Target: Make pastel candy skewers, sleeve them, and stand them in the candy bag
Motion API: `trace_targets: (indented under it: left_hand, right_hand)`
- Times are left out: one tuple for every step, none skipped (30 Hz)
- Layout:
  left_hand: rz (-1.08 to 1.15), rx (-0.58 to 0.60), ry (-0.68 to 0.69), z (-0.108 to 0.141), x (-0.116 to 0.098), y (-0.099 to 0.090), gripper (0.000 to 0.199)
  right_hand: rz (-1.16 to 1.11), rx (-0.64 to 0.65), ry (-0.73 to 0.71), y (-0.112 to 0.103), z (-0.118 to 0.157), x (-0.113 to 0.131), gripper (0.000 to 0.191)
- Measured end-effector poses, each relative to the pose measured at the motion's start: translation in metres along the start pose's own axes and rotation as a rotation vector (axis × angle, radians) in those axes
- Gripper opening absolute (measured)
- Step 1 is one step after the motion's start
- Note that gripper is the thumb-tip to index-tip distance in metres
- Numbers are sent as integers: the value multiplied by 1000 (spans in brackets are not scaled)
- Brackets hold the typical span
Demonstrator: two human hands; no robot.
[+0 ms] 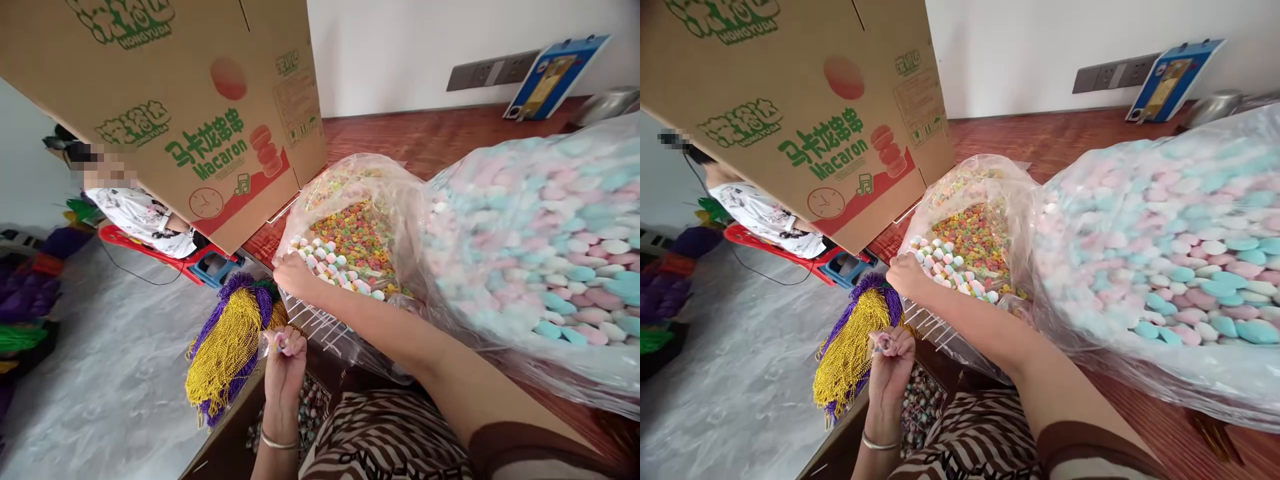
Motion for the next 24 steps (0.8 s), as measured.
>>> trace_targets:
  left_hand:
    - [-5, 3, -2, -4, 0, 2, 44]
    - [-14, 0, -4, -9, 1, 6, 43]
    - [-28, -9, -5, -14, 2, 10, 41]
    - [-44, -22, -7, -19, 5, 15, 40]
    - [-67, -39, -14, -24, 9, 22, 39]
    - [-90, -56, -26, -30, 14, 29, 40]
    - [-110, -73, -42, -36, 20, 37, 42]
    - [-128, -92, -79, -42, 29, 46, 43]
    - [-139, -104, -108, -47, 38, 55, 43]
    - [-147, -113, -129, -52, 48, 64, 43]
    - [-153, -114, -148, -56, 58, 72, 42]
    - [-159, -108, -168, -59, 69, 80, 42]
    - [-167, -96, -190, -62, 80, 88, 42]
    - [-176, -83, -213, -63, 92, 94, 42]
    - [-185, -70, -235, -65, 103, 100, 43]
    - [-197, -57, -260, -65, 114, 105, 43]
    - [-209, -43, -287, -66, 126, 110, 44]
    - [-226, -31, -319, -67, 137, 114, 44]
    - [-243, -22, -351, -67, 149, 118, 45]
    - [-261, -14, -383, -67, 161, 121, 45]
    - [-276, -5, -409, -67, 172, 125, 46]
    - [-288, 3, -424, -67, 183, 128, 45]
    - [-299, 10, -429, -67, 193, 131, 45]
    - [-314, 14, -430, -67, 202, 134, 44]
  right_hand:
    - [11, 5, 18, -3, -1, -5, 22]
    - [25, 8, 51, -9, 2, -12, 23]
    - [40, 11, 96, -15, 9, -21, 25]
    - [57, 17, 152, -24, 20, -33, 27]
    - [71, 29, 210, -32, 33, -46, 28]
    - [86, 46, 267, -41, 49, -59, 27]
    - [102, 64, 319, -49, 67, -71, 25]
    - [118, 80, 366, -57, 85, -82, 23]
    - [128, 96, 404, -65, 104, -91, 21]
    - [135, 109, 437, -71, 125, -96, 18]
    - [146, 121, 469, -78, 146, -99, 18]
    - [159, 116, 513, -84, 170, -99, 18]
    - [167, 87, 568, -90, 195, -96, 19]
    - [172, 37, 634, -95, 223, -91, 20]
    - [144, -104, 725, -102, 254, -83, 19]
    - [91, -270, 780, -108, 286, -73, 19]
    - [24, -430, 794, -111, 318, -60, 19]
    - [-47, -581, 793, -112, 349, -47, 20]
    - [-124, -691, 802, -111, 379, -33, 20]
    - [-182, -768, 836, -108, 406, -21, 20]
    - [-210, -824, 862, -105, 429, -8, 20]
    - [-226, -846, 889, -100, 448, 2, 20]
    - [-227, -865, 910, -96, 462, 12, 19]
    - [-223, -876, 929, -93, 472, 20, 19]
Point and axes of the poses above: each hand's wrist, its own z-axis away from the middle knuckle, its own y-axis out of the palm, x = y × z, the point moved 4 cm from there along -z, towards the middle knuckle, and after that the axes turned 12 degrees about -y, right-handed, at the moved point
